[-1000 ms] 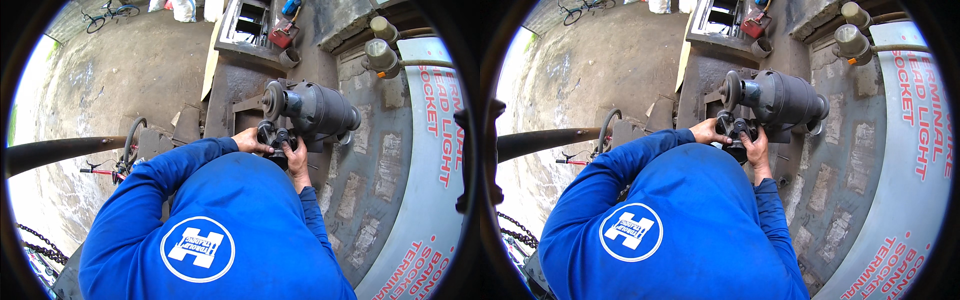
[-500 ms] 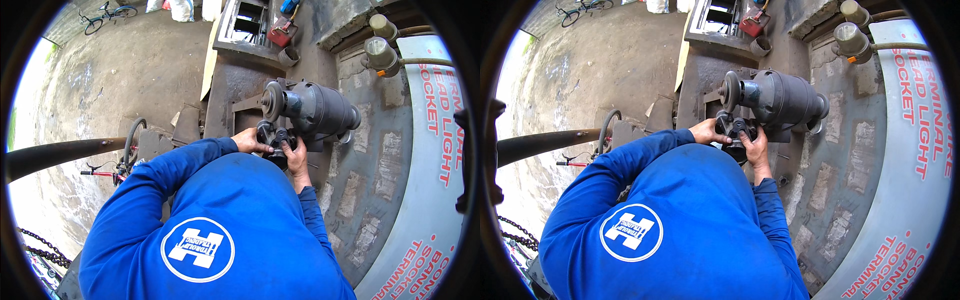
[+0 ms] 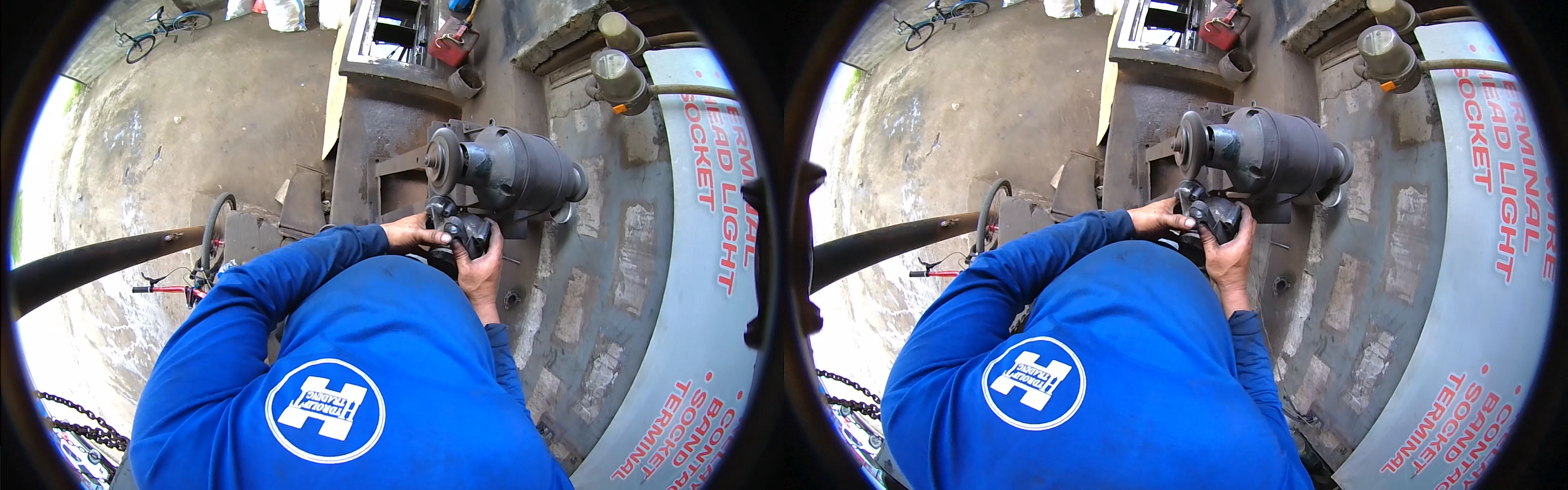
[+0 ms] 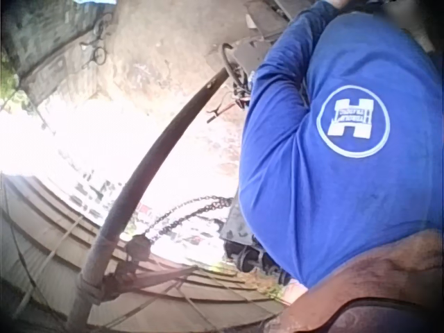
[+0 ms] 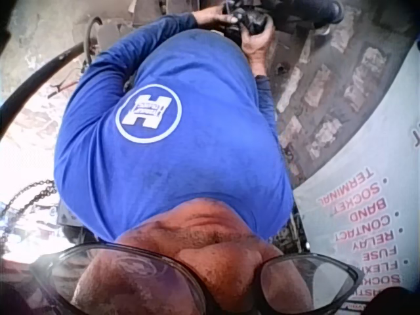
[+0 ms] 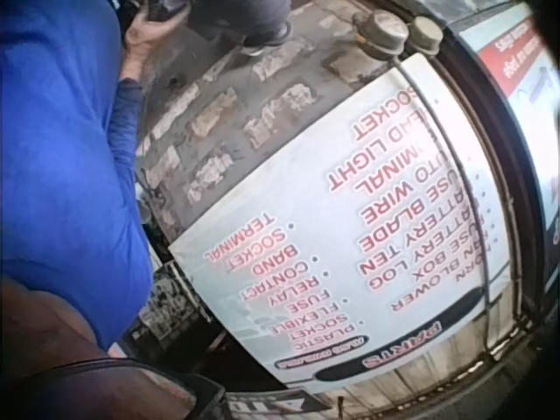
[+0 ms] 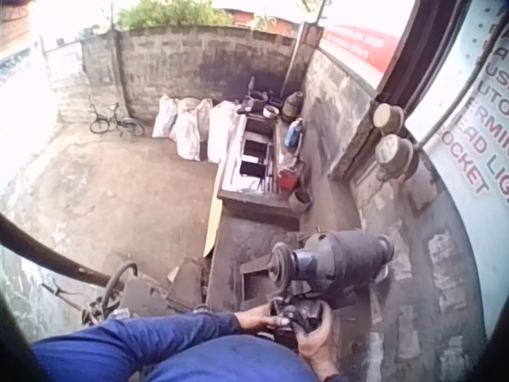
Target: The person holds a dark metal part against a rotating bench grinder wheel, rotating the part by hand to grind its edges and surfaces. The person repeatedly repositions the part to treat different areas while the grinder runs.
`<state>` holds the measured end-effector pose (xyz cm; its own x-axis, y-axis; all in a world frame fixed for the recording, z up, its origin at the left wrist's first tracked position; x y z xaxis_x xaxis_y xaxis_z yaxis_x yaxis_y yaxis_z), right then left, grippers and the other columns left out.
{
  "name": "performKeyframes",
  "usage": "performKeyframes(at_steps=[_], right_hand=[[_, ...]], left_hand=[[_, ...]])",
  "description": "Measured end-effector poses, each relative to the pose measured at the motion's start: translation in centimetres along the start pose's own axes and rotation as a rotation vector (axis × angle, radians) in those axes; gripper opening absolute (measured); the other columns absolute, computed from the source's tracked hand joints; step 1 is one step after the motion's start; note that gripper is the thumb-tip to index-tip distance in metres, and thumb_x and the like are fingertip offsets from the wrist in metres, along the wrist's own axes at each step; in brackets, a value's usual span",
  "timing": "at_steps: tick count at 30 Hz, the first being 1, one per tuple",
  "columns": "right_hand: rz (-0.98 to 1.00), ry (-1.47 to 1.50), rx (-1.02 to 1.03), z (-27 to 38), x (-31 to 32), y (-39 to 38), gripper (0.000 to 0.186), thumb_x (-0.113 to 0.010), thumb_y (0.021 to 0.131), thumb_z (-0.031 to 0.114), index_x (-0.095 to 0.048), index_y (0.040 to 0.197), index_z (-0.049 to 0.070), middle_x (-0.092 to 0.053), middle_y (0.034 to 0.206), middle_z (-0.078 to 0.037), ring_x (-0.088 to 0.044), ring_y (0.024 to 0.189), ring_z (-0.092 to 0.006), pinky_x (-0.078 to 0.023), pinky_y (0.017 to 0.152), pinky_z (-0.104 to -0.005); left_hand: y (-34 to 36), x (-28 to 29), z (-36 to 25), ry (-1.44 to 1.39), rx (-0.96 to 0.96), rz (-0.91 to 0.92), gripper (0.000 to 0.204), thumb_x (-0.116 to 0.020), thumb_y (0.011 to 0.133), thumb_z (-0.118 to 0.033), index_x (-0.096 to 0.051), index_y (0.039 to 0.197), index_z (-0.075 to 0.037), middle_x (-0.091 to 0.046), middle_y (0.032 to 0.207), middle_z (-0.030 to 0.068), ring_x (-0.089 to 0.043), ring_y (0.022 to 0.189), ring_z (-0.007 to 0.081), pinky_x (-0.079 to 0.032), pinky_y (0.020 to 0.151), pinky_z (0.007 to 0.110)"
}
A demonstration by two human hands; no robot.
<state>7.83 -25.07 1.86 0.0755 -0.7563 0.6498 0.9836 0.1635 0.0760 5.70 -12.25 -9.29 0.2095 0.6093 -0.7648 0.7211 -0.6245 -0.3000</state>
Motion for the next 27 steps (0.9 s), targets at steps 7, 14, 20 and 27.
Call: performKeyframes(at_steps=[7, 14, 20, 27], right_hand=[[-0.091, -0.249, 0.02, 4.6, 0.2, -1.6, 0.086, -0.095, 0.07, 0.032, -0.05, 0.135, -0.001, -0.055, 0.12, -0.019, -0.06, 0.111, -0.0389, -0.051, 0.096, -0.0477], [-0.046, -0.415, 0.017, 6.5, 0.0, -1.2, 0.081, -0.095, 0.066, 0.034, -0.052, 0.125, -0.002, -0.056, 0.113, -0.018, -0.063, 0.102, -0.0386, -0.055, 0.085, -0.0487], [-0.08, -0.485, 0.028, 7.8, 0.1, -1.6, 0.08, -0.096, 0.063, 0.034, -0.054, 0.121, -0.001, -0.059, 0.11, -0.017, -0.065, 0.098, -0.039, -0.056, 0.082, -0.0487], [-0.094, -0.557, 0.087, 8.7, 0.2, -0.9, 0.08, -0.094, 0.061, 0.037, -0.054, 0.12, 0.0, -0.06, 0.106, -0.015, -0.066, 0.095, -0.0378, -0.057, 0.077, -0.0486]], left_hand=[[-0.3, -2.3, -0.6, -0.133, -0.174, 0.097, 0.089, -0.088, 0.083, -0.033, -0.039, 0.153, -0.007, -0.055, 0.145, 0.0106, -0.048, 0.139, 0.0268, -0.033, 0.121, 0.044], [-0.2, -1.2, -1.0, 0.045, -0.258, 0.05, 0.073, -0.083, 0.083, -0.028, -0.052, 0.143, -0.003, -0.06, 0.139, 0.0105, -0.052, 0.134, 0.0252, -0.035, 0.12, 0.041], [0.0, -1.7, -1.0, -0.036, -0.262, 0.131, 0.07, -0.076, 0.081, -0.024, -0.053, 0.143, -0.002, -0.061, 0.137, 0.011, -0.056, 0.131, 0.0259, -0.038, 0.119, 0.04], [0.6, -1.3, -0.3, -0.105, -0.207, 0.129, 0.064, -0.072, 0.084, -0.027, -0.056, 0.14, -0.002, -0.064, 0.132, 0.0113, -0.059, 0.126, 0.0263, -0.042, 0.114, 0.041]])
Point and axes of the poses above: each hand's wrist, its own y-axis towards the middle knuckle, its own x-axis out of the back of the hand, z = x × y, the point moved 9 cm from there along y, towards the middle knuckle
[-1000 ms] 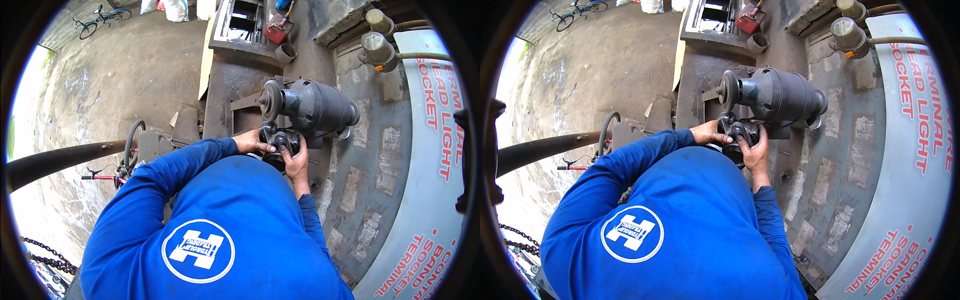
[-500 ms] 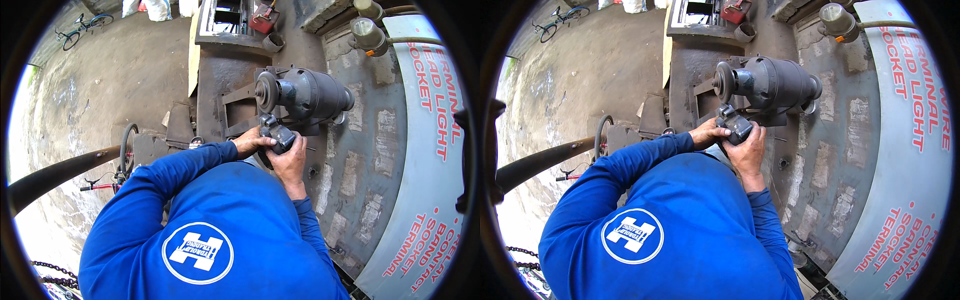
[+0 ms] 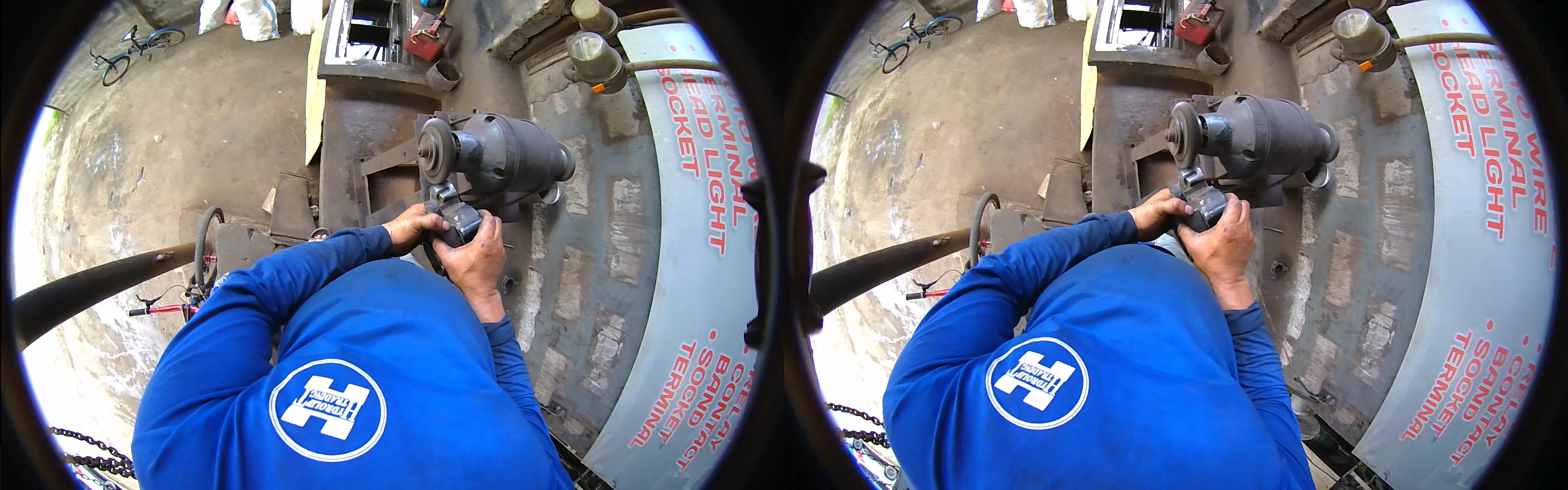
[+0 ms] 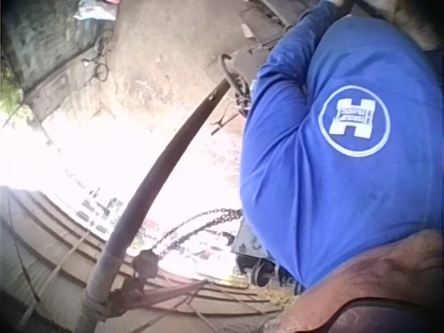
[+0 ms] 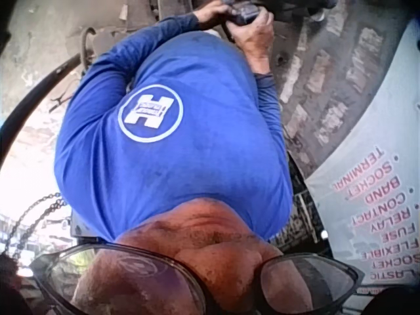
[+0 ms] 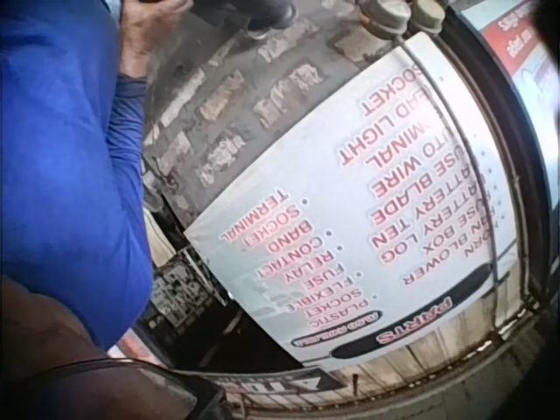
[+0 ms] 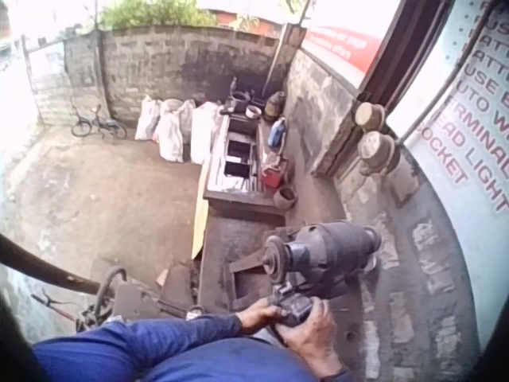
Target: The person holds a dark metal part against a rotating bench grinder wheel, rotating the part by hand to grind its edges and surfaces. The person repeatedly repositions the part to treat different areas while the grinder runs.
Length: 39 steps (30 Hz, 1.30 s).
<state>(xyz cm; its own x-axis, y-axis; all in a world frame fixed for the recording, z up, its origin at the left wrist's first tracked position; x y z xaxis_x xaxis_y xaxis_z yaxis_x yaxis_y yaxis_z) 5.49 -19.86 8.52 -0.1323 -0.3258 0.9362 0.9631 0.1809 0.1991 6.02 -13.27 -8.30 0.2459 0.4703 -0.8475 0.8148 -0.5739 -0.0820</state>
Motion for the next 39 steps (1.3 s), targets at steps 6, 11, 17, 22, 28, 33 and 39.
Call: performKeyframes(at_steps=[6, 11, 17, 22, 28, 33, 39], right_hand=[[0.065, -0.007, -0.044, -0.3, -1.1, 0.4, 0.079, -0.093, 0.061, 0.038, -0.055, 0.12, 0.001, -0.062, 0.109, -0.016, -0.068, 0.097, -0.0383, -0.058, 0.078, -0.0482], [0.09, -0.015, -0.05, -0.3, -1.9, 0.7, 0.081, -0.093, 0.061, 0.038, -0.056, 0.122, 0.0, -0.062, 0.111, -0.017, -0.068, 0.099, -0.0386, -0.058, 0.081, -0.0487], [0.129, -0.03, -0.085, -0.5, -2.5, 1.1, 0.083, -0.093, 0.061, 0.037, -0.055, 0.124, -0.002, -0.062, 0.111, -0.017, -0.068, 0.101, -0.0384, -0.058, 0.082, -0.0484], [0.144, -0.031, -0.083, -0.3, -2.6, 1.3, 0.084, -0.093, 0.061, 0.038, -0.055, 0.124, -0.002, -0.062, 0.112, -0.017, -0.068, 0.101, -0.0383, -0.058, 0.082, -0.0485], [0.159, -0.038, -0.092, -0.1, -2.8, 1.4, 0.083, -0.093, 0.062, 0.039, -0.056, 0.124, -0.002, -0.063, 0.113, -0.017, -0.069, 0.102, -0.0382, -0.058, 0.083, -0.0484], [0.174, -0.045, -0.114, -0.2, -3.2, 1.5, 0.082, -0.092, 0.063, 0.039, -0.056, 0.124, -0.002, -0.063, 0.114, -0.018, -0.069, 0.103, -0.0382, -0.058, 0.085, -0.0481], [0.129, -0.034, -0.09, 0.1, -2.9, 1.5, 0.083, -0.093, 0.061, 0.037, -0.056, 0.124, -0.002, -0.063, 0.113, -0.017, -0.068, 0.102, -0.0384, -0.058, 0.084, -0.0484]], left_hand=[[-0.2, 1.6, 0.6, -0.049, 0.061, -0.061, 0.055, -0.071, 0.086, -0.026, -0.062, 0.133, 0.001, -0.069, 0.123, 0.0125, -0.064, 0.116, 0.0261, -0.049, 0.106, 0.04], [0.2, 3.3, 1.0, 0.011, 0.099, -0.13, 0.047, -0.071, 0.085, -0.025, -0.067, 0.123, 0.003, -0.072, 0.113, 0.0141, -0.068, 0.105, 0.0264, -0.053, 0.099, 0.04], [0.3, 3.8, 1.0, -0.018, 0.129, -0.148, 0.047, -0.072, 0.084, -0.024, -0.067, 0.121, 0.004, -0.072, 0.113, 0.0147, -0.068, 0.106, 0.0265, -0.053, 0.099, 0.041], [0.1, 3.3, 0.3, -0.026, 0.088, -0.125, 0.046, -0.072, 0.084, -0.025, -0.068, 0.118, 0.006, -0.073, 0.111, 0.0153, -0.069, 0.104, 0.0275, -0.053, 0.098, 0.041], [-0.1, 3.6, 0.3, -0.025, 0.139, -0.172, 0.044, -0.072, 0.084, -0.025, -0.07, 0.115, 0.005, -0.073, 0.109, 0.0153, -0.069, 0.101, 0.0276, -0.053, 0.096, 0.042], [-0.3, 3.7, 0.1, -0.046, 0.156, -0.189, 0.042, -0.072, 0.084, -0.025, -0.07, 0.113, 0.006, -0.073, 0.106, 0.0161, -0.069, 0.098, 0.0273, -0.054, 0.095, 0.041], [0.2, 4.1, 0.5, -0.015, 0.145, -0.16, 0.044, -0.073, 0.084, -0.029, -0.071, 0.111, 0.005, -0.072, 0.101, 0.0143, -0.068, 0.09, 0.0249, -0.054, 0.085, 0.039]])
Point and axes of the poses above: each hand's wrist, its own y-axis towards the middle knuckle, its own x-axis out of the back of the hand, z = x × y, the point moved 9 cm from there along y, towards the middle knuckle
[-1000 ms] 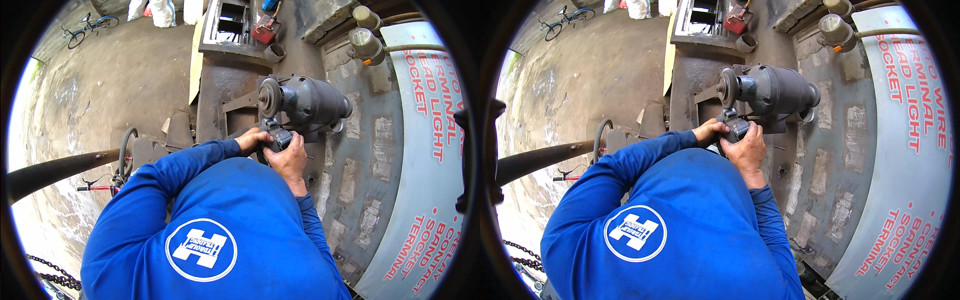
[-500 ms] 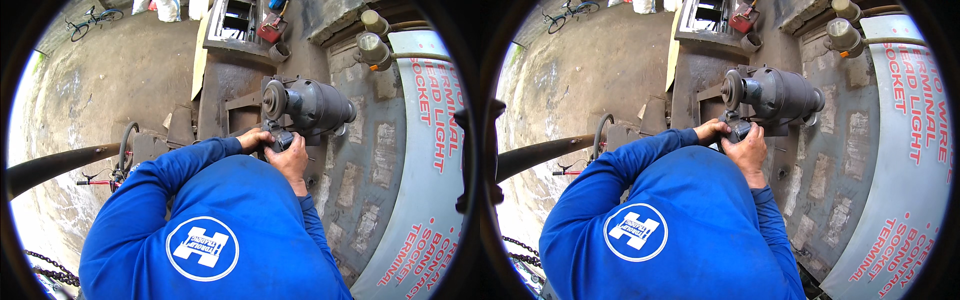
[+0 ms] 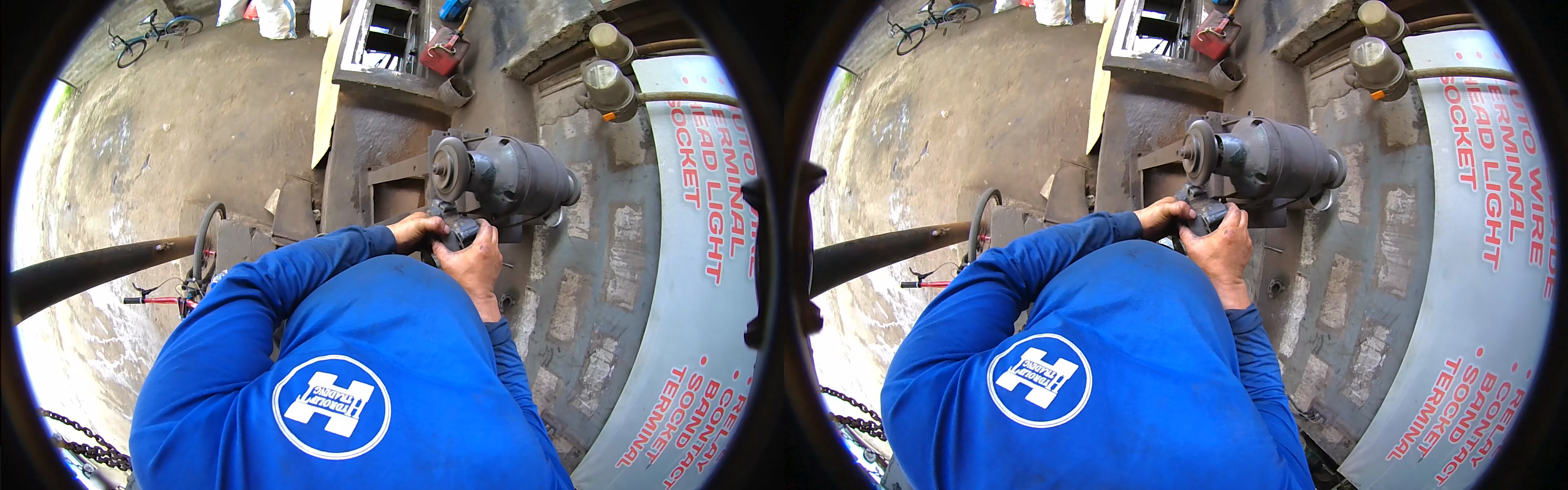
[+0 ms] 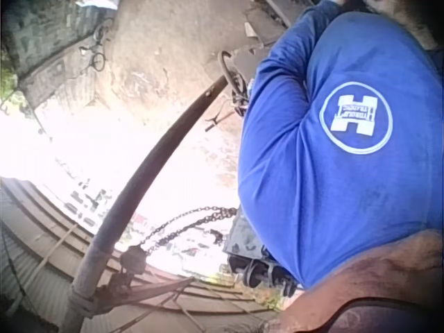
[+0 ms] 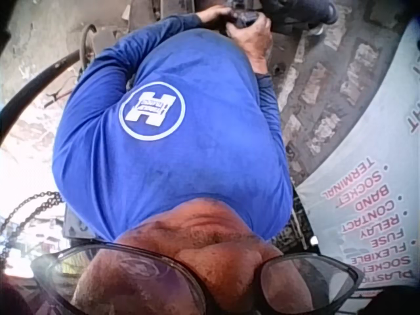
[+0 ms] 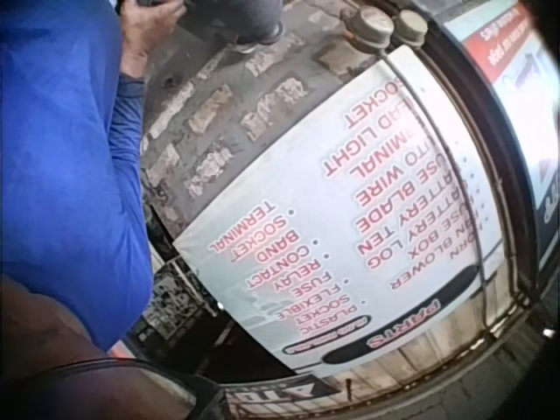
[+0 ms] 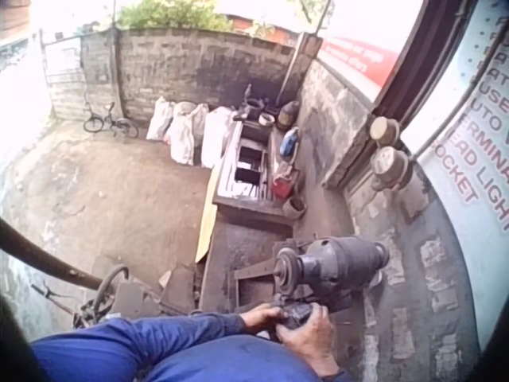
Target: The person holds a dark metal part against a rotating bench grinder wheel, rotating the part by hand to grind its edges and surfaces. The person repeatedly repositions the part to treat different areas while the grinder runs.
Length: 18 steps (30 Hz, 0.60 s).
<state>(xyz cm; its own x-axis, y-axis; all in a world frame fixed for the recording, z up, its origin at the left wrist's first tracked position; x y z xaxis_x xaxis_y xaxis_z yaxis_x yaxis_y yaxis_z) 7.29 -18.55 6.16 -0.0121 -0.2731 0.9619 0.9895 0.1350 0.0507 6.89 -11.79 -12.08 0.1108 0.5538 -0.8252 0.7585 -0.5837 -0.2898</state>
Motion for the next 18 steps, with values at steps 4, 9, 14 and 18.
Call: performKeyframes(at_steps=[4, 9, 14, 18], right_hand=[[-0.024, 0.013, 0.003, -0.2, 0.5, -0.6, 0.083, -0.094, 0.061, 0.037, -0.055, 0.123, -0.002, -0.062, 0.112, -0.017, -0.068, 0.1, -0.0383, -0.057, 0.082, -0.0483], [-0.087, 0.053, 0.008, -0.8, 0.8, -1.9, 0.082, -0.094, 0.062, 0.036, -0.053, 0.122, -0.001, -0.06, 0.109, -0.016, -0.067, 0.097, -0.038, -0.057, 0.079, -0.0478], [-0.211, 0.154, 0.076, -1.0, 1.5, -3.4, 0.08, -0.095, 0.063, 0.033, -0.052, 0.122, 0.0, -0.059, 0.108, -0.017, -0.066, 0.094, -0.0387, -0.056, 0.078, -0.0474], [-0.227, 0.161, 0.078, -1.2, 1.5, -3.4, 0.079, -0.095, 0.063, 0.033, -0.052, 0.121, 0.0, -0.059, 0.107, -0.017, -0.065, 0.095, -0.0388, -0.055, 0.079, -0.0473]], left_hand=[[0.2, -0.1, 0.3, 0.074, -0.024, -0.003, 0.045, -0.073, 0.083, -0.033, -0.072, 0.109, 0.004, -0.07, 0.095, 0.0119, -0.065, 0.084, 0.0211, -0.051, 0.079, 0.036], [-1.3, -1.9, -1.4, 0.311, -0.11, 0.071, 0.051, -0.073, 0.081, -0.026, -0.066, 0.123, 0.002, -0.07, 0.113, 0.0099, -0.063, 0.106, 0.0208, -0.049, 0.1, 0.036], [-2.8, -4.1, -3.9, 0.593, -0.233, 0.006, 0.066, -0.076, 0.074, -0.031, -0.06, 0.13, 0.002, -0.067, 0.121, 0.0119, -0.06, 0.113, 0.0223, -0.046, 0.106, 0.037], [-2.9, -4.5, -4.6, 0.625, -0.245, -0.024, 0.067, -0.076, 0.073, -0.032, -0.061, 0.128, 0.002, -0.068, 0.118, 0.0118, -0.059, 0.112, 0.0216, -0.046, 0.105, 0.037]])
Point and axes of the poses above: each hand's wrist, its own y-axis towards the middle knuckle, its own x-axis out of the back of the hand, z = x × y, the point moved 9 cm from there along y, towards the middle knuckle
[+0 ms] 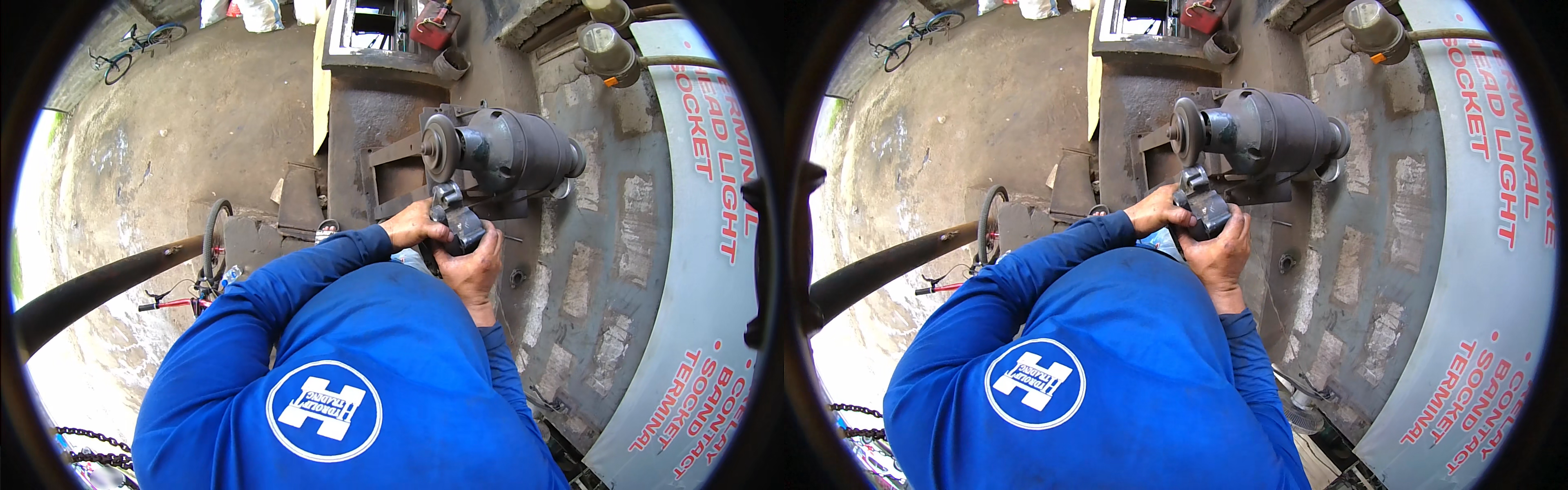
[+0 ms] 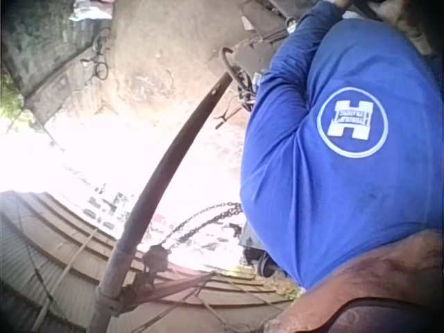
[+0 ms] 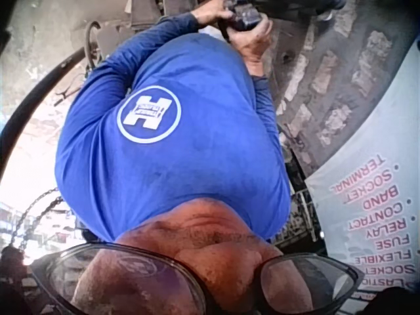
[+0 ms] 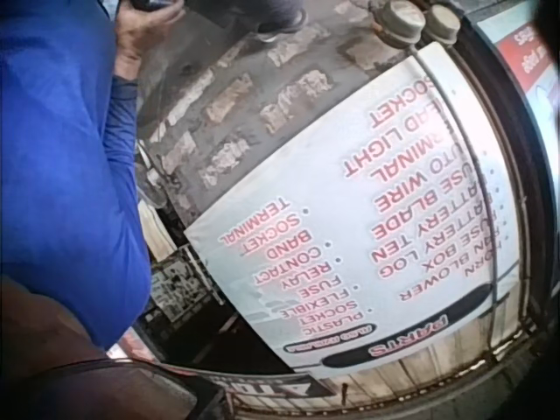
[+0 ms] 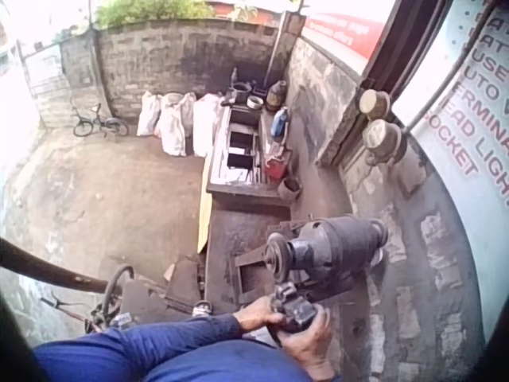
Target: The person holds a dark metal part against a rotating bench grinder wheel, rotating the part by hand to grind its edges and surfaces. The person repeatedly repositions the part to treat different areas while the grinder runs.
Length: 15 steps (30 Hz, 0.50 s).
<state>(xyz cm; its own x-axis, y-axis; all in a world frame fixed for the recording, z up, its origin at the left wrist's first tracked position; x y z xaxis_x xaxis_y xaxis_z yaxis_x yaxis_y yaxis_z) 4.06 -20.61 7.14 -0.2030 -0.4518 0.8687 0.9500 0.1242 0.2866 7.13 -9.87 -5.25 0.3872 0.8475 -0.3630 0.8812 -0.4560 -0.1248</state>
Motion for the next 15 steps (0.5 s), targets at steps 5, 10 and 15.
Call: performKeyframes(at_steps=[5, 10, 15], right_hand=[[0.025, -0.01, -0.033, -0.1, -0.4, 0.3, 0.079, -0.095, 0.063, 0.033, -0.053, 0.121, 0.0, -0.059, 0.108, -0.017, -0.065, 0.097, -0.0394, -0.055, 0.081, -0.0478], [0.069, -0.031, -0.066, -0.5, -1.1, 0.7, 0.08, -0.095, 0.063, 0.034, -0.054, 0.122, -0.001, -0.06, 0.111, -0.018, -0.065, 0.1, -0.0402, -0.055, 0.084, -0.0488], [0.091, -0.024, -0.095, -0.9, -1.9, 0.7, 0.082, -0.094, 0.062, 0.033, -0.054, 0.124, -0.002, -0.061, 0.114, -0.019, -0.065, 0.102, -0.0411, -0.055, 0.086, -0.0491]], left_hand=[[0.3, 0.0, 1.3, -0.108, 0.047, 0.027, 0.058, -0.074, 0.074, -0.03, -0.064, 0.122, 0.001, -0.069, 0.111, 0.0089, -0.06, 0.106, 0.0191, -0.048, 0.101, 0.035], [0.5, 0.4, 2.6, -0.183, 0.094, 0.015, 0.047, -0.072, 0.075, -0.029, -0.068, 0.112, 0.002, -0.069, 0.103, 0.0073, -0.061, 0.098, 0.0181, -0.049, 0.094, 0.033], [0.5, 0.8, 3.0, -0.185, 0.155, -0.013, 0.041, -0.071, 0.078, -0.029, -0.071, 0.103, 0.002, -0.07, 0.098, 0.0066, -0.061, 0.093, 0.0176, -0.049, 0.088, 0.033]])
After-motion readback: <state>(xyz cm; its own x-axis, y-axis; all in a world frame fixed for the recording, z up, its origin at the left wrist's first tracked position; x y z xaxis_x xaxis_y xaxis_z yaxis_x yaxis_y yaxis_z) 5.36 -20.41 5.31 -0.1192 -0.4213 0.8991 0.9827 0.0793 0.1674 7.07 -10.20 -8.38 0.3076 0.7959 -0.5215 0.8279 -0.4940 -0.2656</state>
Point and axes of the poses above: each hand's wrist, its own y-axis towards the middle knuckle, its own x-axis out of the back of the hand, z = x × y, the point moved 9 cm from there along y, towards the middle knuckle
